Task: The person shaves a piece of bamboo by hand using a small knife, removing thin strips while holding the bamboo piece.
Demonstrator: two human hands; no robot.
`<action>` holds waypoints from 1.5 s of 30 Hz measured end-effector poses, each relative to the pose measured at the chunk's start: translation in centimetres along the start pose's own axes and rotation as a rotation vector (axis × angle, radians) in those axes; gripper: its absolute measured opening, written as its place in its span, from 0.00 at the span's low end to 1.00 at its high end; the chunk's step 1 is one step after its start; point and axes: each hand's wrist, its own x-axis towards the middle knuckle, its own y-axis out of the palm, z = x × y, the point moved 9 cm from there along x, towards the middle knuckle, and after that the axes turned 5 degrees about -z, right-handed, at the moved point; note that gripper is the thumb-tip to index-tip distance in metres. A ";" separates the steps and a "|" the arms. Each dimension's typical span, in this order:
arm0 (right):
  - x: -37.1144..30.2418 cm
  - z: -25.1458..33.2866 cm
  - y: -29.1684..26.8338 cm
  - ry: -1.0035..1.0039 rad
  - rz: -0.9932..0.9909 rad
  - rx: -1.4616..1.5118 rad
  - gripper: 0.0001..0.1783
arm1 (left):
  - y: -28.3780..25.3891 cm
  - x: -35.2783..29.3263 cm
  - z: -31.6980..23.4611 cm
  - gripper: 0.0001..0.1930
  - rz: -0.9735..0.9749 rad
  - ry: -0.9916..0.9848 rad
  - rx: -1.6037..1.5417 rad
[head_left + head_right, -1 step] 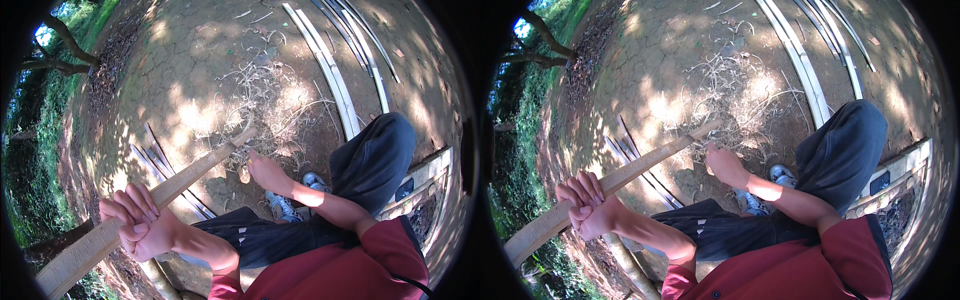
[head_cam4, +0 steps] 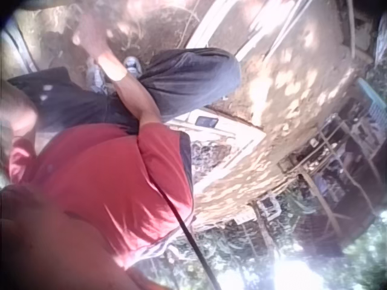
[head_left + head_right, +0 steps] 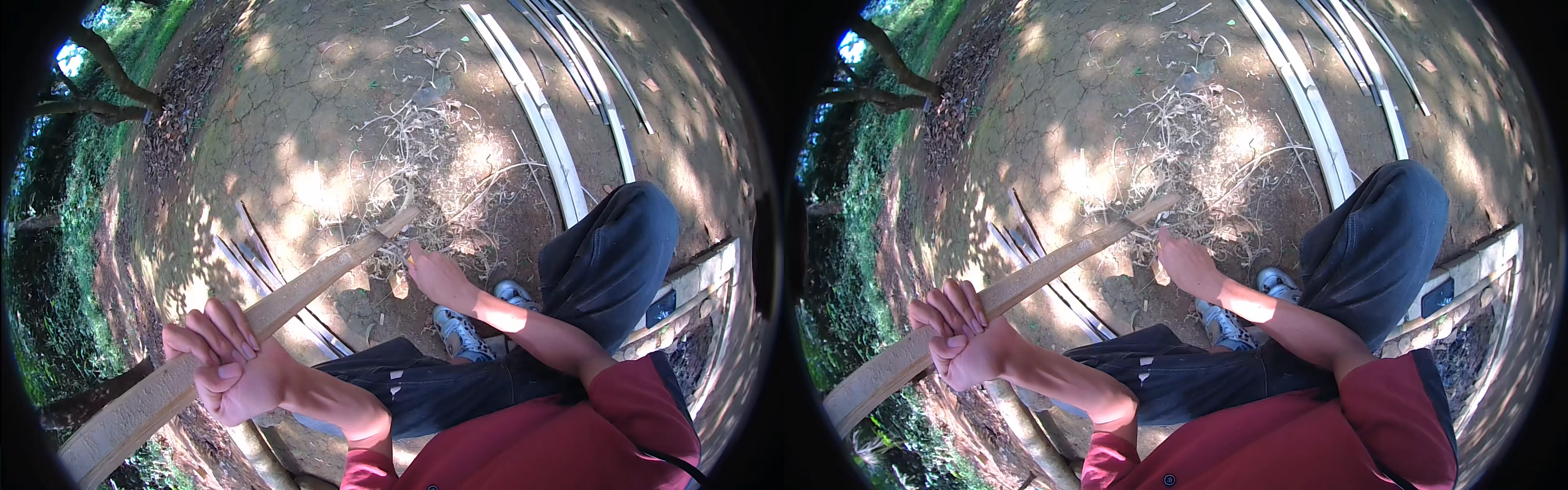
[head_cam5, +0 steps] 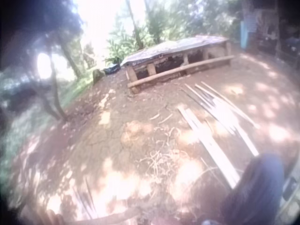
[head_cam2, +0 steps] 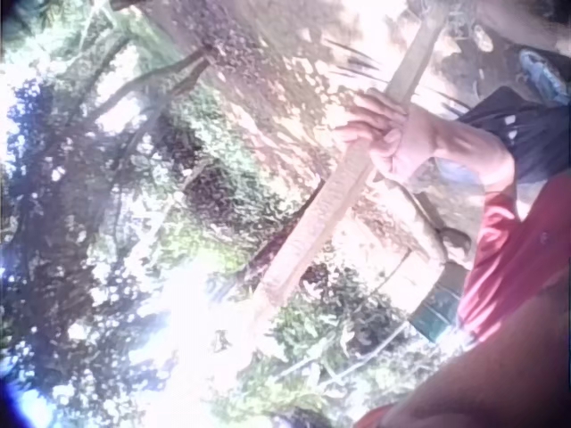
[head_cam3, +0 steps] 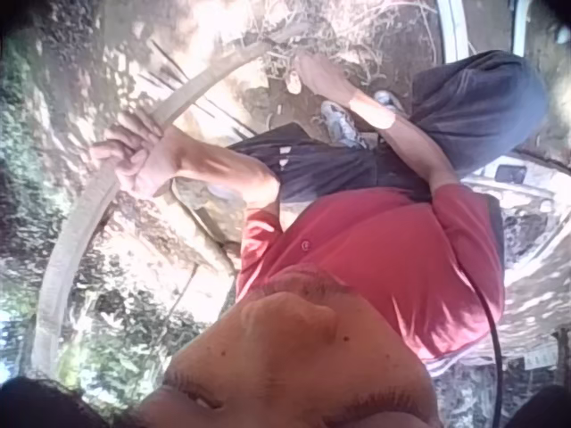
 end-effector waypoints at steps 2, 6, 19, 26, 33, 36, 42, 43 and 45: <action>0.1 0.8 -0.1 -0.032 0.017 -0.002 0.17 | -0.3 0.2 -0.1 0.10 0.008 0.003 -0.006; -1.0 5.8 -1.5 -0.068 0.093 -0.043 0.16 | -0.7 -0.5 -0.6 0.12 -0.109 0.058 0.070; 0.5 0.5 0.6 0.001 -0.004 -0.137 0.13 | -1.4 -0.1 -0.6 0.11 -0.076 0.019 0.014; -0.3 -0.1 1.6 0.047 0.012 -0.082 0.15 | -1.4 -0.7 -0.5 0.11 -0.088 -0.003 -0.059; -1.3 6.1 -1.9 -0.041 0.089 -0.089 0.14 | -1.4 -1.0 -0.9 0.11 -0.068 0.012 -0.020; -0.4 -1.0 0.9 0.122 0.060 -0.172 0.15 | 0.0 -1.4 -0.4 0.11 -0.058 0.004 -0.018; -1.7 3.1 -0.9 0.028 0.058 -0.028 0.20 | -1.6 -0.7 -1.0 0.10 -0.053 0.019 0.009; -1.7 4.6 -1.7 0.007 0.051 0.013 0.20 | -1.7 -0.5 -1.0 0.10 -0.065 0.027 0.006; -1.9 6.1 -2.7 -0.040 0.004 0.060 0.16 | -1.7 -0.5 -1.0 0.11 -0.082 0.043 -0.019</action>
